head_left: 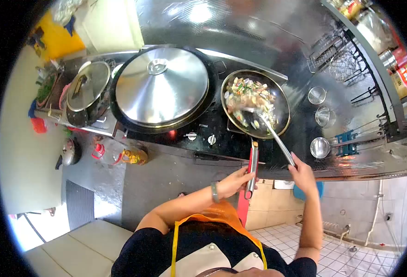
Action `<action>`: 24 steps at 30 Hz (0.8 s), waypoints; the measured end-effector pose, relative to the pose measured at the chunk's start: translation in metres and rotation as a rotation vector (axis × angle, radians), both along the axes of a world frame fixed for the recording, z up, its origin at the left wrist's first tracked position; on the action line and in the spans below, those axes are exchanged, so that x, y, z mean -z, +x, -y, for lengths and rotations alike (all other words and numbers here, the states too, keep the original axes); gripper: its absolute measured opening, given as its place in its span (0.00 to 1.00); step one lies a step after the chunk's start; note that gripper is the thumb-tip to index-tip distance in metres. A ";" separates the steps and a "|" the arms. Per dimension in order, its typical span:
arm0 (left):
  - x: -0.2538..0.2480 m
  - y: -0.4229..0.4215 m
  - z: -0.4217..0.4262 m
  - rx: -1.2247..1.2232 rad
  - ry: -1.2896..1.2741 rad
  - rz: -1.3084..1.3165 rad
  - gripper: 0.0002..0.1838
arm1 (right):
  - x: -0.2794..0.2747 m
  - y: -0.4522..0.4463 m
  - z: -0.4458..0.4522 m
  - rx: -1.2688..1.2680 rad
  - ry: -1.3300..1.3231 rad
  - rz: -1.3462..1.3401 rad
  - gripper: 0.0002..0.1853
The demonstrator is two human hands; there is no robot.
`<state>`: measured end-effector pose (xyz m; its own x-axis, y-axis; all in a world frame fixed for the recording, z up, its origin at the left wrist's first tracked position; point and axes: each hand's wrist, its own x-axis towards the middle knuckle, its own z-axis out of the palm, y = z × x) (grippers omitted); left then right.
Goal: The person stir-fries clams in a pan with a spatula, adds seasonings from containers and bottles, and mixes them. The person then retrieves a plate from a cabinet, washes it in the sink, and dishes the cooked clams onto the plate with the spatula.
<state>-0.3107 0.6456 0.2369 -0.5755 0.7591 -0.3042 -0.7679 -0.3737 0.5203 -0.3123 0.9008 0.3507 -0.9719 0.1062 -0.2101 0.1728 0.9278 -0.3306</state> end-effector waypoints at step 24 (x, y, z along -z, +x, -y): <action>0.009 0.008 -0.003 -0.051 -0.013 -0.041 0.18 | -0.192 -0.043 0.022 -0.695 1.013 -0.433 0.25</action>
<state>-0.3024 0.6485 0.2277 -0.6253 0.7249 -0.2891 -0.7262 -0.4047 0.5558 -0.3557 0.8786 0.5423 -0.8556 -0.5176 0.0086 -0.3854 0.6480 0.6569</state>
